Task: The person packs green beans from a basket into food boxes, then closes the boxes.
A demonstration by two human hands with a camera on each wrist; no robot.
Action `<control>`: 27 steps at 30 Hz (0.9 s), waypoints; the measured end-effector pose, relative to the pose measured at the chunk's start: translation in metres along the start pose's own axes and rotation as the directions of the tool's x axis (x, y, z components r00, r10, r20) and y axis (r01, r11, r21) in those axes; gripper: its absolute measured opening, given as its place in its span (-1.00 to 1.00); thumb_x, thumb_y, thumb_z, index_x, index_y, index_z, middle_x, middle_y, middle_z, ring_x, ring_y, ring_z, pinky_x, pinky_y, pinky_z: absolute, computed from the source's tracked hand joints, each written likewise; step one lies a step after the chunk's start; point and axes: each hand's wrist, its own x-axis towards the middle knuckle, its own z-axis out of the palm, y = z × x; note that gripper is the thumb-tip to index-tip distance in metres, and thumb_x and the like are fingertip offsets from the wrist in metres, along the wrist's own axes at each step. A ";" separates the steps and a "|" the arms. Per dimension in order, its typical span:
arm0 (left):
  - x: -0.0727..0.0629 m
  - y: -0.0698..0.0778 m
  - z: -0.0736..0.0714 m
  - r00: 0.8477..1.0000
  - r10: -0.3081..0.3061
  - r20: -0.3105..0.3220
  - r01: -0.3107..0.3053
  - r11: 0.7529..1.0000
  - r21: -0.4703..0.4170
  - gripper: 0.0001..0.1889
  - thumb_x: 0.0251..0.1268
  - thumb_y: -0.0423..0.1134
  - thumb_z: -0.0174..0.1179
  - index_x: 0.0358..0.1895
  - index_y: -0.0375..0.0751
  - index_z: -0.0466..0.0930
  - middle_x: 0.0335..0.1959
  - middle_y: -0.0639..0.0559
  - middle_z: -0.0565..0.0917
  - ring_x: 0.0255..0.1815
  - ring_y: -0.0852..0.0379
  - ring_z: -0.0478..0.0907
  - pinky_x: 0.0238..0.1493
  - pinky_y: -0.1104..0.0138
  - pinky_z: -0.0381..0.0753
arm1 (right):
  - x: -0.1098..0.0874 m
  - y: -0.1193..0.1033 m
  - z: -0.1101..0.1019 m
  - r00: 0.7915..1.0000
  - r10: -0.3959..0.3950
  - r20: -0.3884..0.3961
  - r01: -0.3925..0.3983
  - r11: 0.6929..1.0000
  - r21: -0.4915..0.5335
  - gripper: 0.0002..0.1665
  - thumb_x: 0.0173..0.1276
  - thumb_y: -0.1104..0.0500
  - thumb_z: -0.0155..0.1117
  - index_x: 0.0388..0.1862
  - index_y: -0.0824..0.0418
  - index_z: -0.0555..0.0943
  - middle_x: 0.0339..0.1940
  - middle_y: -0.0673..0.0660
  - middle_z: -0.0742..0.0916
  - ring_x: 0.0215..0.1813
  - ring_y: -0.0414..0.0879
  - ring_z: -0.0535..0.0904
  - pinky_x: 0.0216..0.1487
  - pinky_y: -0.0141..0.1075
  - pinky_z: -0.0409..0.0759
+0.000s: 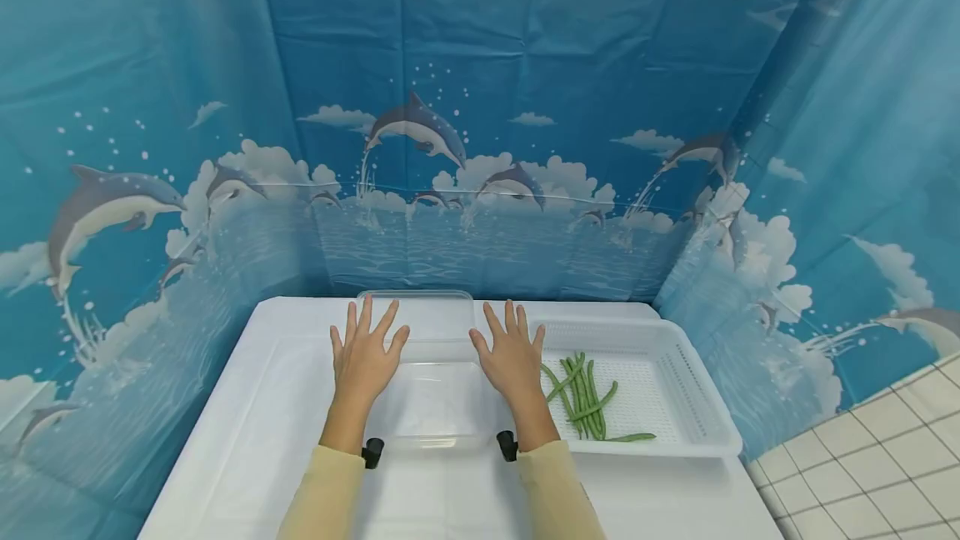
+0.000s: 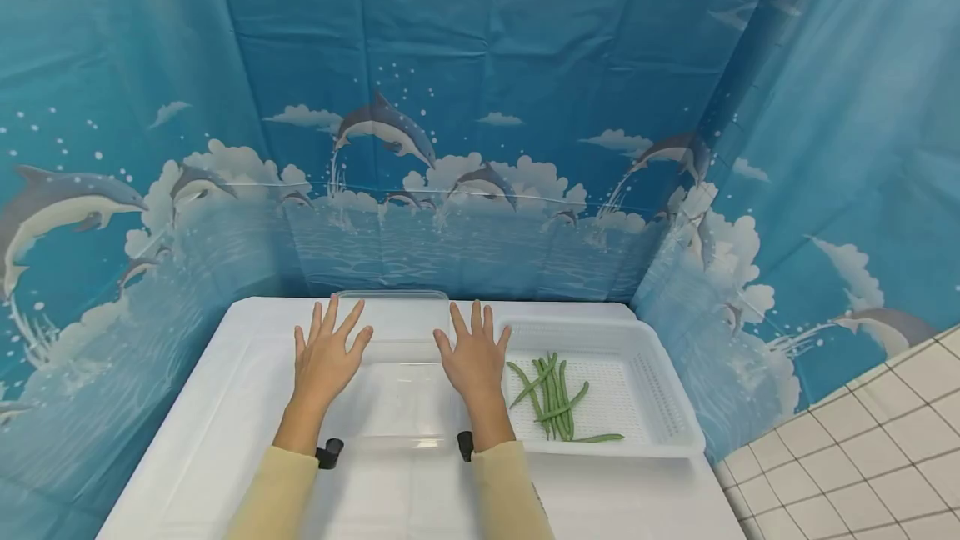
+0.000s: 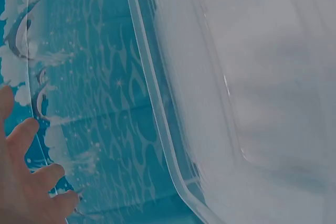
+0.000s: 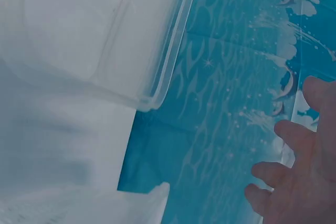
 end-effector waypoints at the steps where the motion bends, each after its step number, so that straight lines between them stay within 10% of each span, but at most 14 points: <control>1: -0.002 -0.004 -0.001 1.000 -0.006 0.004 0.006 1.000 0.000 -0.32 0.66 0.34 -0.10 0.70 0.28 0.16 0.81 -0.15 -0.14 0.83 -0.26 -0.39 0.67 -0.48 -0.45 | -0.001 0.003 -0.002 1.000 0.001 -0.002 -0.001 1.000 0.000 -0.21 0.67 -0.38 -0.09 0.73 -0.13 0.23 0.80 0.24 0.15 0.83 0.22 -0.07 0.71 0.49 -0.20; 13: -0.030 -0.057 -0.018 0.993 -0.103 0.053 0.105 0.993 -0.049 -0.34 0.66 0.29 -0.05 0.69 0.24 0.21 0.77 -0.41 -0.16 0.69 -0.70 -0.28 0.63 -0.54 -0.20 | -0.011 0.057 -0.032 0.999 0.036 -0.040 -0.038 0.998 -0.049 -0.19 0.68 -0.35 -0.07 0.75 -0.06 0.20 0.77 0.35 0.20 0.80 0.30 0.00 0.68 0.54 -0.12; 27: -0.056 -0.107 0.005 0.955 -0.214 0.205 0.255 0.945 -0.206 -0.28 0.66 0.34 -0.14 0.73 0.20 0.10 0.77 -0.38 -0.13 0.72 -0.61 -0.13 0.51 -0.58 0.00 | -0.029 0.135 -0.061 0.982 0.180 0.052 -0.180 0.984 -0.013 -0.15 0.72 -0.26 -0.09 0.77 0.12 0.10 0.71 0.54 0.19 0.73 0.48 0.03 0.66 0.51 0.02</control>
